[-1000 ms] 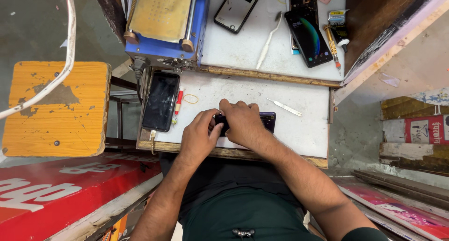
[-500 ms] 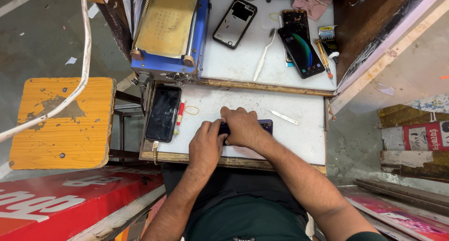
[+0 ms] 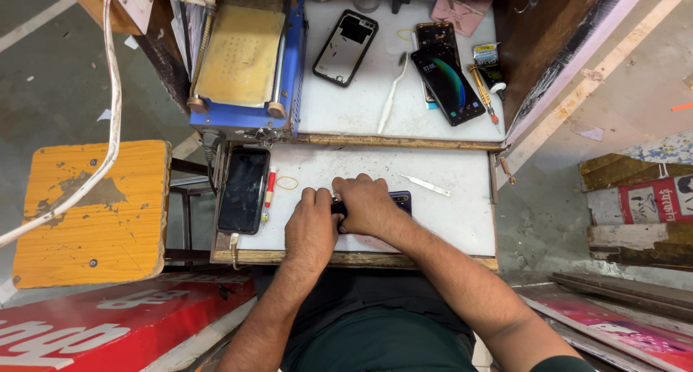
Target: The person disassembles a smartphone, removes the battery, and replaces it with a new one. They then reassemble the device, test the screen and keypad, and place the phone on the workbench.
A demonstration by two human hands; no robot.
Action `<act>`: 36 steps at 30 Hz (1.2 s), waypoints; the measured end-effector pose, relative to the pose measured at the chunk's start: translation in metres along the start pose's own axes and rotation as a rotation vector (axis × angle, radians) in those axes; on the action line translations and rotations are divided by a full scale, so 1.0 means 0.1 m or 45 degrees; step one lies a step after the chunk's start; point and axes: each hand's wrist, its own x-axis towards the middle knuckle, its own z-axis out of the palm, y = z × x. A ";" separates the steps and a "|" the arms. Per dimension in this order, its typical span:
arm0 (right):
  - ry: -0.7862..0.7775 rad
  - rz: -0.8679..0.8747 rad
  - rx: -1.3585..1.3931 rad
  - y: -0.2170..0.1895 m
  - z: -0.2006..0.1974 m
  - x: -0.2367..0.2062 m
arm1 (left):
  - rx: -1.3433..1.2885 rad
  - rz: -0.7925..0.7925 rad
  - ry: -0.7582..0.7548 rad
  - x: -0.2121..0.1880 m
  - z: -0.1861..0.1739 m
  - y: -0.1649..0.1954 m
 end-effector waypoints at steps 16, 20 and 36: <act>0.471 -0.227 0.229 0.25 0.34 -0.35 | -0.356 -0.269 -0.193 0.18 0.01 -0.26; 0.460 -0.262 0.163 0.24 0.36 -0.34 | -0.335 -0.300 -0.214 0.22 0.01 -0.31; 0.649 -0.459 0.051 0.23 0.33 -0.35 | -1.278 -0.371 -0.398 0.23 0.16 -0.56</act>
